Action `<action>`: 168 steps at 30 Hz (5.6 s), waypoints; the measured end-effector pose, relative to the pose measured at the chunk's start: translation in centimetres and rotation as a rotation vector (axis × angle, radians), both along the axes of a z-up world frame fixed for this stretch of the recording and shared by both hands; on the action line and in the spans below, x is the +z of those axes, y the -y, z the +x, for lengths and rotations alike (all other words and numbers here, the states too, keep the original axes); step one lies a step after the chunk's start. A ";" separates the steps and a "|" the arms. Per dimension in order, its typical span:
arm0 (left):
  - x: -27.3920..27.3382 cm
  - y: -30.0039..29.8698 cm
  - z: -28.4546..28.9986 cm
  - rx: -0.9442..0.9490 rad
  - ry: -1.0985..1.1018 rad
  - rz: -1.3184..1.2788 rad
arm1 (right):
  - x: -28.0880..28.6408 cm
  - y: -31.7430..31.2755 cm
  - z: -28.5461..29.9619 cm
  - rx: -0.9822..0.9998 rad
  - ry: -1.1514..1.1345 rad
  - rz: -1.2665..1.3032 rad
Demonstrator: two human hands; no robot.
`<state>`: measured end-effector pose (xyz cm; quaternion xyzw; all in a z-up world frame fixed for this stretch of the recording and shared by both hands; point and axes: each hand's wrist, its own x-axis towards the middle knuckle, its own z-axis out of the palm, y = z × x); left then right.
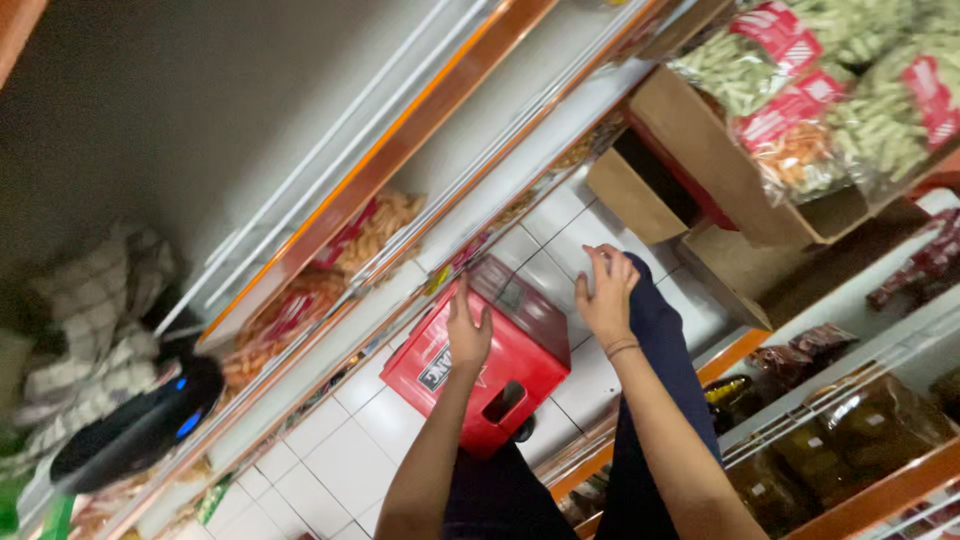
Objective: The person handles snack packages on a shelf, uses a handheld scanner to scan an item, wipes the scanner with a cloth, and then cleans the shelf using a spray bottle and the cloth.
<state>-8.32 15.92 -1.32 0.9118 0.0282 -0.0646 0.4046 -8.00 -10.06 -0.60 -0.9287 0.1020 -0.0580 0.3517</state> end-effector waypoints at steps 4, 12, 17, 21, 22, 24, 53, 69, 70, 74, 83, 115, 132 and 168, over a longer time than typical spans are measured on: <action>-1.9 -7.8 -5.1 0.194 -0.200 0.352 | -1.3 -6.7 -1.1 0.202 -0.009 0.221; -6.9 -13.1 -8.3 0.570 -0.656 0.260 | -3.4 -10.8 -1.7 0.476 -0.151 0.256; -9.0 -10.8 -7.7 0.391 -0.714 0.434 | -4.1 -8.4 -0.5 0.578 -0.151 0.171; -8.5 -13.5 -6.5 0.704 -0.715 0.367 | -4.9 -6.2 1.7 0.623 -0.122 0.120; -8.4 -14.1 -7.2 0.829 -0.748 0.279 | -5.3 -5.7 1.8 0.642 -0.114 0.101; -8.5 -14.7 -8.1 0.865 -0.818 0.142 | -5.9 -5.2 2.5 0.676 -0.091 0.069; -6.9 1.9 -4.4 0.286 -0.856 0.381 | -8.9 -5.9 6.9 0.807 -0.003 0.133; -7.6 2.7 -6.0 0.356 -0.812 0.303 | -13.0 -9.0 9.2 0.865 0.046 0.325; -7.6 2.5 -6.1 0.362 -0.802 0.286 | -12.6 -9.0 9.2 0.854 0.056 0.336; -5.3 1.5 -5.3 0.391 -0.740 0.274 | -10.1 -9.2 8.5 0.827 0.121 0.424; 16.8 -3.8 1.4 0.672 1.048 0.262 | 1.5 -10.9 8.7 0.770 0.384 0.448; 30.5 -5.3 1.7 -0.021 1.761 0.392 | 30.3 -19.9 13.1 1.208 1.319 0.532; 37.2 -11.0 9.7 0.621 0.764 0.770 | 21.4 -13.6 9.8 1.094 0.648 0.973; 35.0 -12.9 8.0 0.722 0.836 0.885 | 15.7 -10.5 8.8 0.893 0.290 1.428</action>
